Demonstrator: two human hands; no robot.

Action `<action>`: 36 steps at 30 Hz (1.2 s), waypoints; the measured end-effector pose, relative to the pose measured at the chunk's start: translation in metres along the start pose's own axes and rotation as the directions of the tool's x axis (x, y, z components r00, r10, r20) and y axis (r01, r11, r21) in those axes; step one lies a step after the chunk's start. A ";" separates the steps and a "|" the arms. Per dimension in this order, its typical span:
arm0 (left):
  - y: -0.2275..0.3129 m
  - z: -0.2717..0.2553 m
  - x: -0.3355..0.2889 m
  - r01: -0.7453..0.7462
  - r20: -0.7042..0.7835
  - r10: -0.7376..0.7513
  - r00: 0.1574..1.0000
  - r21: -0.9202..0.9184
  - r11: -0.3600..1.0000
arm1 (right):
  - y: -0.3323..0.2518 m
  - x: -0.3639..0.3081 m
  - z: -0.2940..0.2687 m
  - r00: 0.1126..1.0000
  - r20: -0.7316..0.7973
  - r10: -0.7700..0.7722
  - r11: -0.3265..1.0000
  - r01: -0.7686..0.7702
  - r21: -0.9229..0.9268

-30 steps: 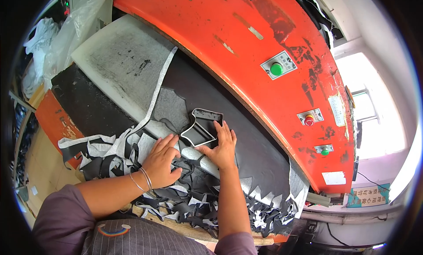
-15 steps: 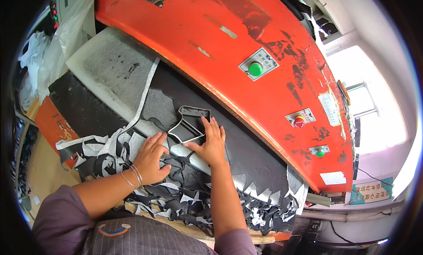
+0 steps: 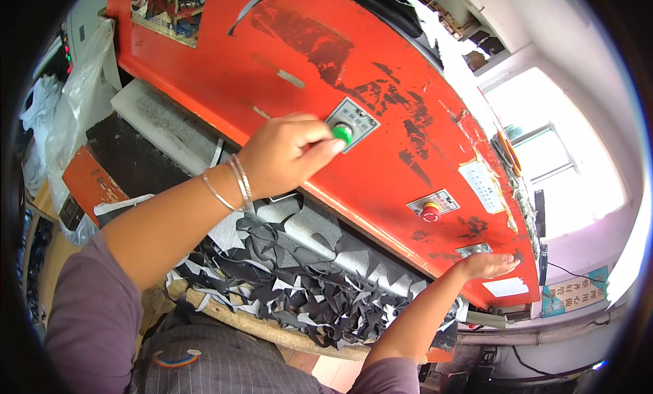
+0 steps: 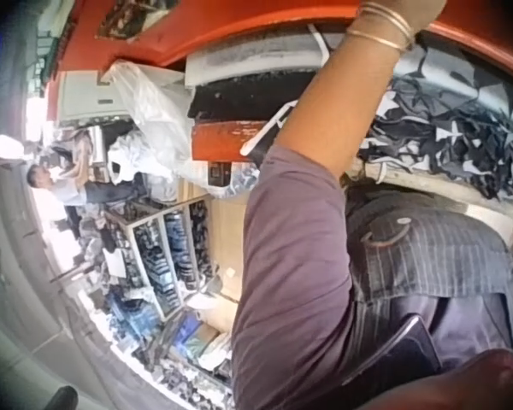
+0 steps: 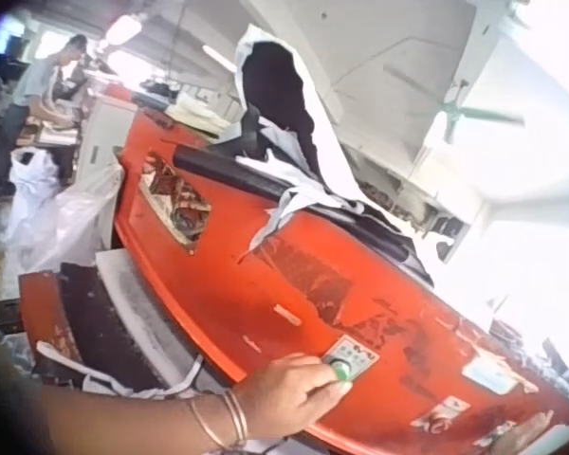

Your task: Using a hydraulic press with a metal die to cut specific shapes out of leather material.

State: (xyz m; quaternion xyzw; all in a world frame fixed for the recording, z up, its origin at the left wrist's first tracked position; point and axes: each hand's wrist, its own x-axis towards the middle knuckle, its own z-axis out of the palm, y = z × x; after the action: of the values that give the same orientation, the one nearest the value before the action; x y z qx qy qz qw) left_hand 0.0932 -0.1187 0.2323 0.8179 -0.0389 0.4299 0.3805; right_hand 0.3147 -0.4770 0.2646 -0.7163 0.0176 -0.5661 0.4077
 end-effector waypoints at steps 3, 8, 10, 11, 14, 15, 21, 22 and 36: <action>-0.009 0.011 0.003 -0.137 0.050 0.132 0.990 0.130 0.982 | 0.005 0.001 -0.005 0.999 -0.046 0.005 0.980 -0.014 -0.198; 0.017 -0.004 -0.047 0.067 0.316 -0.149 0.937 0.256 0.964 | 0.025 -0.027 -0.045 0.993 0.096 0.074 0.960 -0.097 0.262; 0.027 -0.013 -0.101 0.254 0.514 -0.378 0.770 0.296 0.921 | 0.030 -0.067 -0.075 0.970 0.235 -0.065 0.959 -0.005 0.284; 0.032 -0.020 -0.129 0.289 0.595 -0.422 0.684 0.310 0.906 | 0.033 -0.089 -0.098 0.889 0.442 -0.117 0.967 0.001 0.254; 0.046 -0.043 -0.201 0.349 0.718 -0.546 0.431 0.426 0.835 | 0.003 -0.188 -0.169 0.413 0.907 -0.085 0.994 -0.033 0.108; 0.049 -0.050 -0.234 0.289 0.692 -0.517 0.504 0.429 0.856 | -0.056 -0.215 -0.193 0.169 0.978 -0.122 0.982 -0.123 0.143; 0.067 -0.051 -0.293 0.151 0.537 -0.386 0.750 0.429 0.891 | -0.109 -0.319 -0.273 -0.126 0.895 -0.428 0.821 0.360 0.444; 0.068 -0.052 -0.296 0.147 0.537 -0.380 0.754 0.425 0.893 | -0.115 -0.318 -0.276 -0.103 0.924 -0.369 0.846 0.374 0.380; 0.006 -0.065 -0.171 0.430 0.782 -0.482 0.394 0.307 0.849 | -0.157 -0.253 -0.122 -0.592 0.801 -0.090 0.990 0.033 0.136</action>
State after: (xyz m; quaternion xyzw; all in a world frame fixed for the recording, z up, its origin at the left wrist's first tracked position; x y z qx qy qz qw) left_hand -0.0602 -0.1248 0.1330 0.9089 0.0211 -0.1348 0.3940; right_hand 0.0550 -0.3184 0.1611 -0.8215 -0.4128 0.3536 0.1724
